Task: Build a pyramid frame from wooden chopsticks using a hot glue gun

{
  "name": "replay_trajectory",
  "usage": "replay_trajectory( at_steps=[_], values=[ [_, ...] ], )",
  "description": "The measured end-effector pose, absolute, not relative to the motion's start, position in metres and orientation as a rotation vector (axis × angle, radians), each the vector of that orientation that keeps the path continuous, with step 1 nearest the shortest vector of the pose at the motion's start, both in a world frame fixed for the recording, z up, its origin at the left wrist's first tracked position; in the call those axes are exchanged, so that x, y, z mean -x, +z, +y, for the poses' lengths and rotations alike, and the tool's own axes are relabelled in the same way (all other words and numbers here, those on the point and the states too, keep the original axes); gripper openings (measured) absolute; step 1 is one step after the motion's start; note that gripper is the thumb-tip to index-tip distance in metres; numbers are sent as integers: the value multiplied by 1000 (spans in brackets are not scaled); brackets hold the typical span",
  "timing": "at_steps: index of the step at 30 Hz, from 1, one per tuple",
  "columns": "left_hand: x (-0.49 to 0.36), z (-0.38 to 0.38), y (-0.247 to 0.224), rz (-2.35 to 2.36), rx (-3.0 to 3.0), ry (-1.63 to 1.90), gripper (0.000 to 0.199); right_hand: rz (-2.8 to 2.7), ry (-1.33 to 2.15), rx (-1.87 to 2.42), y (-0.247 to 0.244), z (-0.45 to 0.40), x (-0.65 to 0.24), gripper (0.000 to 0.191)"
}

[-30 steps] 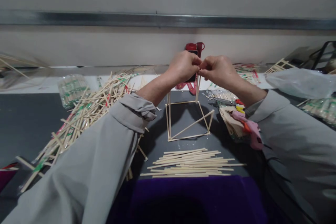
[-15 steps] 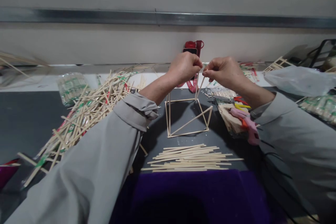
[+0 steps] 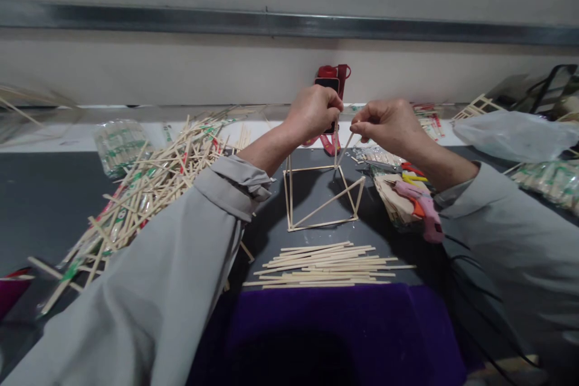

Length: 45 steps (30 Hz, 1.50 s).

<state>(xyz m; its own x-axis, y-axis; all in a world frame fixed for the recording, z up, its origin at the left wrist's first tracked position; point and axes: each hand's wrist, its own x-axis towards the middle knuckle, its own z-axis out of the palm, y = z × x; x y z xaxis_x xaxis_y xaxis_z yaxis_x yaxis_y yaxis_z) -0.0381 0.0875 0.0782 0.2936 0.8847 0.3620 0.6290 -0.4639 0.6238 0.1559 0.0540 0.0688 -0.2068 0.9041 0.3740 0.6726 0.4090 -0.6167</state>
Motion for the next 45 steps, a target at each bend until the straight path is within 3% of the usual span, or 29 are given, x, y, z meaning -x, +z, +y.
replay_trajectory(
  at_steps=[7, 24, 32, 38, 45],
  values=[
    [37, 87, 78, 1354, -2171, 968, 19, -1944, 420, 1348, 67, 52, -158, 8],
    [40, 87, 78, 1400, -2265, 968, 24, -2123, 317, 1336, 60, 53, -161, 14],
    [46, 79, 87, 1441, -2274, 1044, 38, -2132, 294, 1317, 58, 50, -161, 17],
    [42, 23, 101, 1329, -2381, 1022, 22, -2140, 274, 1311, 58, 47, -159, 15],
    [46, -29, 63, 1101, -2289, 956, 13, -2172, 227, 1287, 58, 43, -157, 17]
  ],
)
